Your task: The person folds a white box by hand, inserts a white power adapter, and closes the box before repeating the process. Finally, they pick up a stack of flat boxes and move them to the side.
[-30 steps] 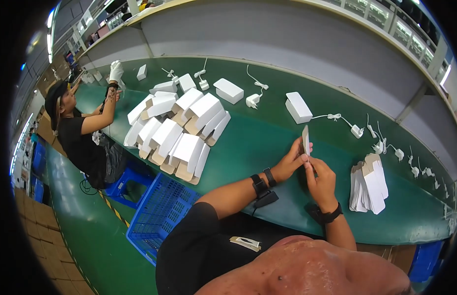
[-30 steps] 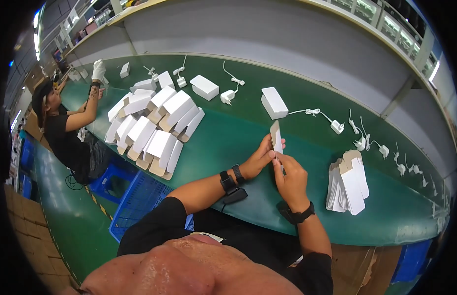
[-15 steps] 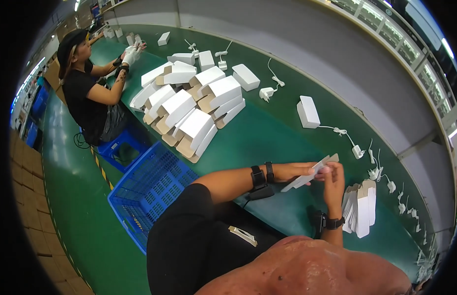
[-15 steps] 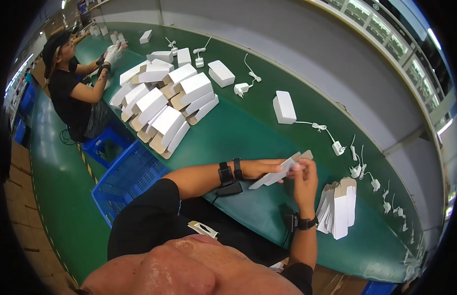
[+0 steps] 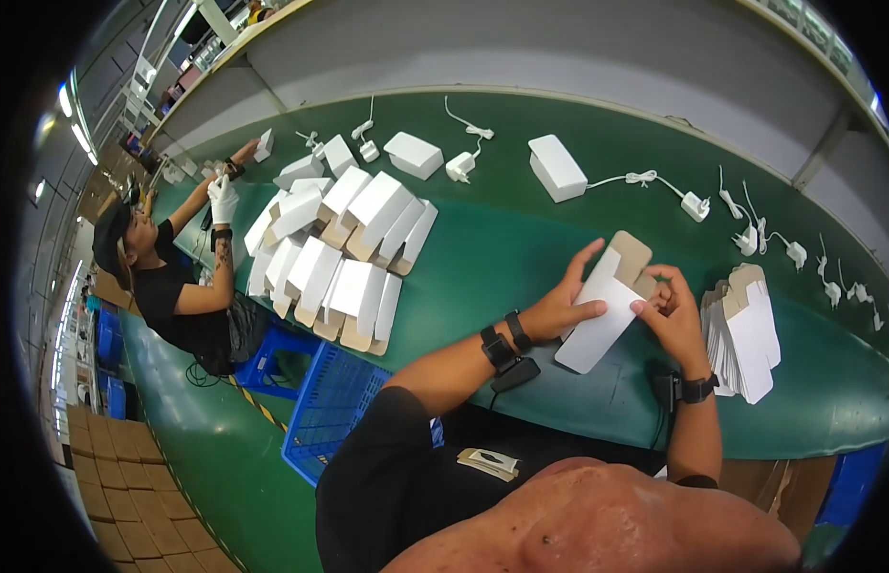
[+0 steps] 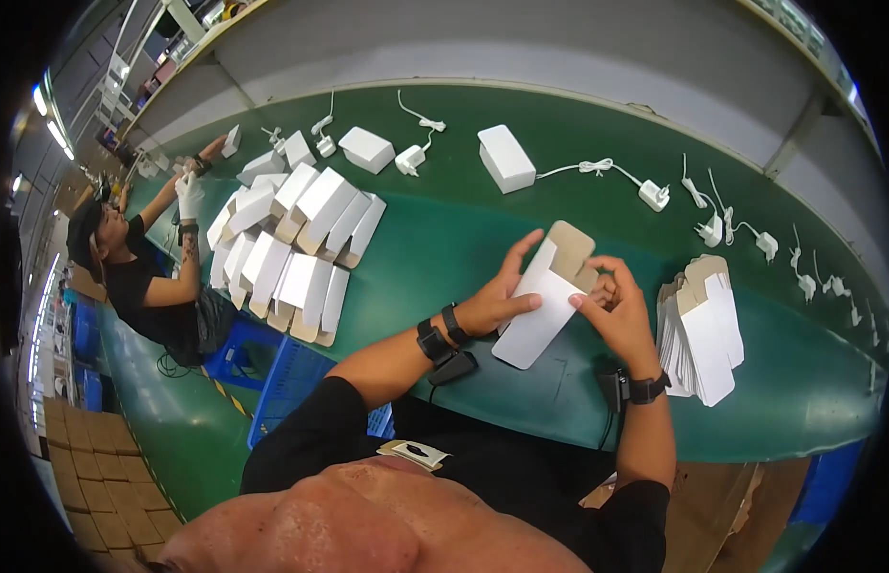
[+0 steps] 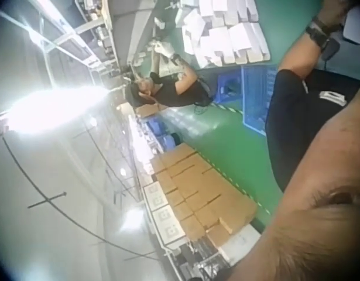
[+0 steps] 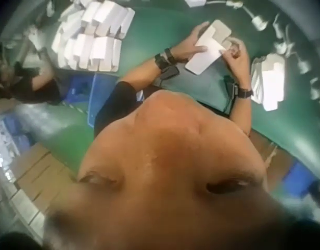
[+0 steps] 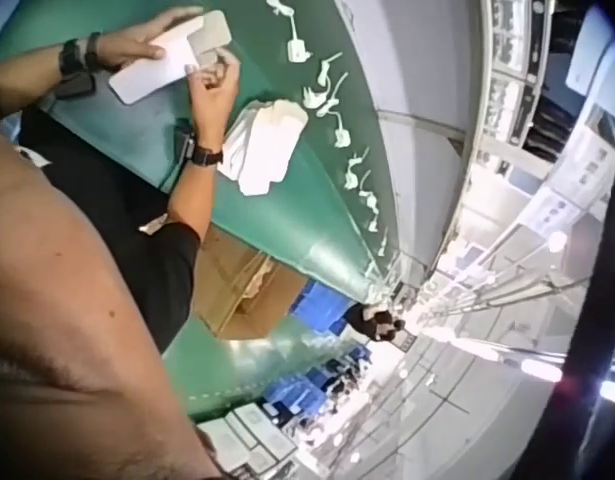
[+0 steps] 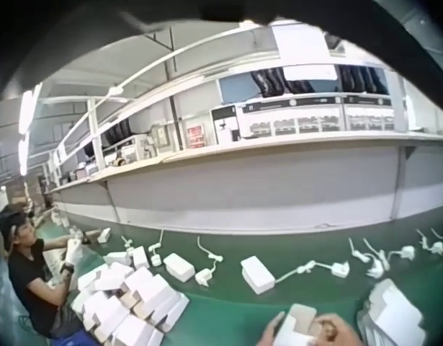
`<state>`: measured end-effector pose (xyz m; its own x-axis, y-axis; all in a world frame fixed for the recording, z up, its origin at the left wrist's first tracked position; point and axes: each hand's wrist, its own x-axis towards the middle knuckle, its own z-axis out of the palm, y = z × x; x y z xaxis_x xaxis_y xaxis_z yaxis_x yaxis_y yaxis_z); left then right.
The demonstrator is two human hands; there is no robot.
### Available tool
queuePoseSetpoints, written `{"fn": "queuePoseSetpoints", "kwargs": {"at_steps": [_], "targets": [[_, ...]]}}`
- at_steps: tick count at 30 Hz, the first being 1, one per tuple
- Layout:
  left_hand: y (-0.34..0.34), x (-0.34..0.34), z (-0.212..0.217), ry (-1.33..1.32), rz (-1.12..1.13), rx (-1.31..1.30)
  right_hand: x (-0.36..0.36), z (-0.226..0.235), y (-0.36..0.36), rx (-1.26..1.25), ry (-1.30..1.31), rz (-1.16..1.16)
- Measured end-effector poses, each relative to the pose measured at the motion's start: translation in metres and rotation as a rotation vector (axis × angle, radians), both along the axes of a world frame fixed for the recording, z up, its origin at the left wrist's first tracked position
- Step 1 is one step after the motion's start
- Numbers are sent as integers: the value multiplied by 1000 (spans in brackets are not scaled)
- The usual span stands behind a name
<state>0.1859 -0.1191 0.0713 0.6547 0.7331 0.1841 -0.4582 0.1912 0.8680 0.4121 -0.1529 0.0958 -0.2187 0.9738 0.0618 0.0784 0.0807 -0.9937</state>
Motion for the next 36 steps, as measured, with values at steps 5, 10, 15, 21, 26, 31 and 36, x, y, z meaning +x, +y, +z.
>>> {"fn": "queuePoseSetpoints", "kwargs": {"at_steps": [5, 10, 15, 21, 26, 31, 36], "targets": [[-2, -1, -24, 49, 260, 246, -33, 1, -11, 106, 144, -164], [-8, -9, -26, 15, -1, -2, -29, -21, -13, 76, 40, -71], [0, 1, -33, -22, 29, -90, -27, -31, -4, 109, 9, -175], [36, 17, -34, 183, 151, 28, -21, -30, 25, 367, 45, -291], [50, 38, -36, 84, 206, 125, 5, -37, 59, 468, -136, -141], [47, 46, -40, 177, 261, 389, 12, -40, 60, 172, 188, -158], [47, 47, -40, 207, 232, 422, 19, -36, 57, 111, 163, -146]]}}
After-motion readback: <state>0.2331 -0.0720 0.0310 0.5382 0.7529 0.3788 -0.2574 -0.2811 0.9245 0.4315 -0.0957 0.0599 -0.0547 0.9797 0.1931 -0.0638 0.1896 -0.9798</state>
